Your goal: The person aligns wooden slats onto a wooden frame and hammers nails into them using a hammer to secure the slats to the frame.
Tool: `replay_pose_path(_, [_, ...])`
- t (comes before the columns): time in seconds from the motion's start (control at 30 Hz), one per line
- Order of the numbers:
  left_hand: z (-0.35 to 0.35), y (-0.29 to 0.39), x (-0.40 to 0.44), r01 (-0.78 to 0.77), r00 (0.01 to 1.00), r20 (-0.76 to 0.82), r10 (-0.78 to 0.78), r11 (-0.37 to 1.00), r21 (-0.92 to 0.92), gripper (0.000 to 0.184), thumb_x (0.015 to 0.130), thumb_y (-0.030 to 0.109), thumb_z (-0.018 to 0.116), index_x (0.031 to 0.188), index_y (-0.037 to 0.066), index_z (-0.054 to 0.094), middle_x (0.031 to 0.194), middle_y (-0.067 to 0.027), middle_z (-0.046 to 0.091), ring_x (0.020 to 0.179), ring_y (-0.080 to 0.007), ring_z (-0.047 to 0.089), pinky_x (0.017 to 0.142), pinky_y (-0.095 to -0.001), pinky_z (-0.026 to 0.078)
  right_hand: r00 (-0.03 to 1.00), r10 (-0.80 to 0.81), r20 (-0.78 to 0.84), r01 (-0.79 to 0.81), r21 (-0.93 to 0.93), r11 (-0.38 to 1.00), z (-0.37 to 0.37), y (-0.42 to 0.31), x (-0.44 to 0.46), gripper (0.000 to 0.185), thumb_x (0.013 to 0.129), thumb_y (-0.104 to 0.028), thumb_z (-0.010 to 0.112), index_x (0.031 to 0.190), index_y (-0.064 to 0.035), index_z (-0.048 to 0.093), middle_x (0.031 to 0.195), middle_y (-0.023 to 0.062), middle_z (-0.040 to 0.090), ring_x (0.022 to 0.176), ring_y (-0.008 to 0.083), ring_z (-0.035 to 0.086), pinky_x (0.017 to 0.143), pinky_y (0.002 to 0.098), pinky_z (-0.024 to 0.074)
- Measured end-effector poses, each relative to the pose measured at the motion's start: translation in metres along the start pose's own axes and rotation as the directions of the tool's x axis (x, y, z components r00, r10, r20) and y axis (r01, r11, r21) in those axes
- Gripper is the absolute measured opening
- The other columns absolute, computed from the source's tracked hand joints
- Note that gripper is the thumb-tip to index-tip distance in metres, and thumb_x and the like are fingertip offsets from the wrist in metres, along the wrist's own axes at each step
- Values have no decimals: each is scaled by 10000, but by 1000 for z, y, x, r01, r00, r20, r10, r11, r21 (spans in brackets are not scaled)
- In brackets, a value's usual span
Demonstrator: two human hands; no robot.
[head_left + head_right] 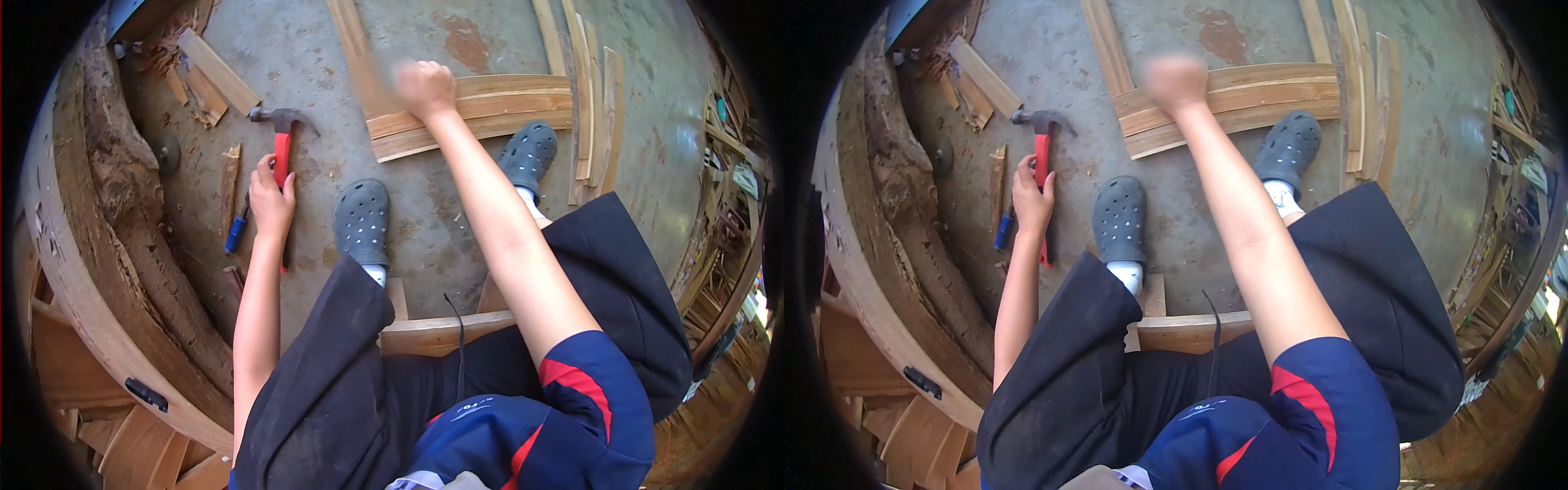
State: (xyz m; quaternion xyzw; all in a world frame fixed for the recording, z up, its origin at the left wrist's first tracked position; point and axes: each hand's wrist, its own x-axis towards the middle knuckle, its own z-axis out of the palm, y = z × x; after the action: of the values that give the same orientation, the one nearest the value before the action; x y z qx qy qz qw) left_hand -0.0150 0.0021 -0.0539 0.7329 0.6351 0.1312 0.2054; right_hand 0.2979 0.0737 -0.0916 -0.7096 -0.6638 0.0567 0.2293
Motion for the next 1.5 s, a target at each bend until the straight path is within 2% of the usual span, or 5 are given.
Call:
replay_pose_path(0.43, [3, 2, 9, 18, 998, -66, -15, 999, 36, 456, 801, 227, 689, 1185, 114, 470, 965, -178, 576, 858, -386, 573, 741, -452, 468, 1000, -20, 18, 20, -29, 999, 2, 2, -2, 313, 871, -257, 535, 623, -82, 611, 691, 80, 642, 707, 285, 615, 683, 435, 466])
replay_pose_path(0.63, [-1, 9, 35, 29, 984, 168, -58, 986, 167, 344, 823, 219, 638, 1048, 30, 459, 915, -233, 591, 814, -446, 604, 717, -501, 504, 996, 7, 93, 0, -73, 997, -1, -2, 0, 223, 909, -271, 491, 811, -90, 579, 814, 82, 611, 807, 296, 597, 708, 441, 462])
replay_pose_path(0.87, [-23, 50, 20, 89, 988, 134, -72, 988, -128, 275, 845, 189, 600, 985, 0, 457, 822, -260, 598, 739, -441, 603, 656, -522, 480, 992, 17, 125, -3, -114, 993, -1, 0, 0, 157, 920, -250, 462, 970, -120, 535, 937, 71, 570, 916, 274, 566, 776, 432, 441])
replay_pose_path(1.1, [-16, 92, 17, -219, 930, 297, 216, 975, -25, 248, 873, 251, 592, 942, 47, 469, 785, -176, 616, 647, -383, 628, 552, -462, 518, 993, 20, 119, -5, -126, 992, 0, -2, 1, 155, 907, -254, 482, 969, -122, 537, 945, 76, 571, 912, 280, 566, 760, 437, 441])
replay_pose_path(1.5, [-31, 95, 3, -199, 922, 318, 224, 974, -109, 229, 830, 179, 615, 956, 56, 468, 795, -154, 600, 681, -364, 628, 583, -443, 517, 996, -54, 69, 55, -10, 998, 18, -26, 35, 255, 908, -330, 494, 1036, -110, 501, 1042, 116, 542, 983, 304, 536, 795, 450, 415])
